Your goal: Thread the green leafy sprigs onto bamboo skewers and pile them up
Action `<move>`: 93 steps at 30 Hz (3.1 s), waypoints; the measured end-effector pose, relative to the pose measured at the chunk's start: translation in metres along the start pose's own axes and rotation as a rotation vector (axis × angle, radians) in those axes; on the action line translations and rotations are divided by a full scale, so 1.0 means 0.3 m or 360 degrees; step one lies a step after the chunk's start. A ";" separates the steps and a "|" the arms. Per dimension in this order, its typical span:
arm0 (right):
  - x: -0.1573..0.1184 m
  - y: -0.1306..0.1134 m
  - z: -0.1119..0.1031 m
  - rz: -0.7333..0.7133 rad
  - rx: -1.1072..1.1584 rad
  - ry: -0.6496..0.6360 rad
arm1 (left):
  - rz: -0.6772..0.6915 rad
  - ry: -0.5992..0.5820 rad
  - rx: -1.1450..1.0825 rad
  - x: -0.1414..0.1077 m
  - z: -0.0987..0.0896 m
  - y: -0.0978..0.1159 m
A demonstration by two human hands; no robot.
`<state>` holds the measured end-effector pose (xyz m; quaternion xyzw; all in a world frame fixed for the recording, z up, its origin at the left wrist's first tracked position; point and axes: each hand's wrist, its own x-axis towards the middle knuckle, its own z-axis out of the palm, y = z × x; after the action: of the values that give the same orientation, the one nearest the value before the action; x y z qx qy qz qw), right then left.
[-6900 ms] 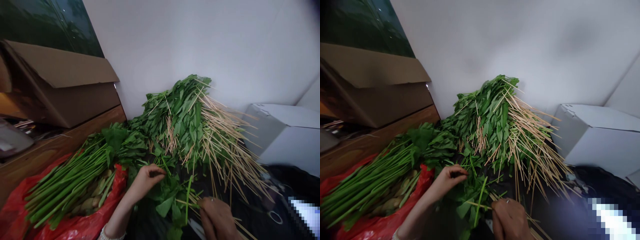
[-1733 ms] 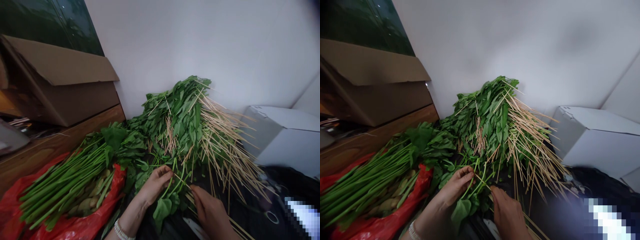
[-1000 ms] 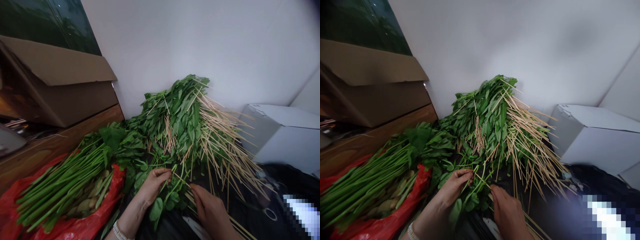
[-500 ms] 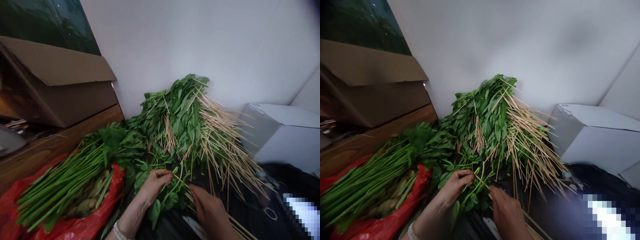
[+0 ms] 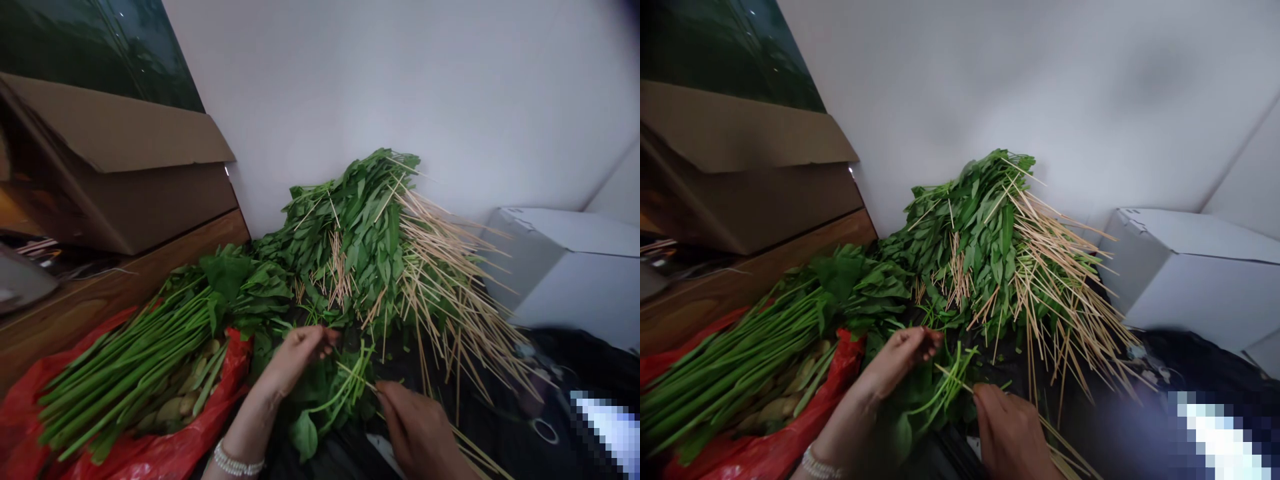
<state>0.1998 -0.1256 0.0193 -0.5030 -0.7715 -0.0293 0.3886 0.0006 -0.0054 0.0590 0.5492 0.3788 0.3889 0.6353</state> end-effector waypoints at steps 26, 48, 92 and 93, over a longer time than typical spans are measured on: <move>0.010 -0.005 -0.001 -0.0248 -0.0057 0.0053 | 0.0925 0.0833 0.1508 0.027 -0.108 -0.025; 0.007 0.001 0.007 -0.0187 0.0064 0.0119 | 0.0270 0.0289 -0.0674 0.006 -0.111 0.002; -0.010 0.022 0.019 0.0160 0.0024 -0.0104 | -0.0118 0.0060 -0.0247 -0.033 0.036 -0.061; -0.013 0.023 0.020 0.0157 0.0023 -0.0107 | -0.0119 0.0053 -0.0233 -0.033 0.037 -0.061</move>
<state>0.2025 -0.1224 0.0103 -0.5382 -0.7586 0.0125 0.3670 0.0080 -0.0207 0.0426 0.4802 0.3800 0.4007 0.6815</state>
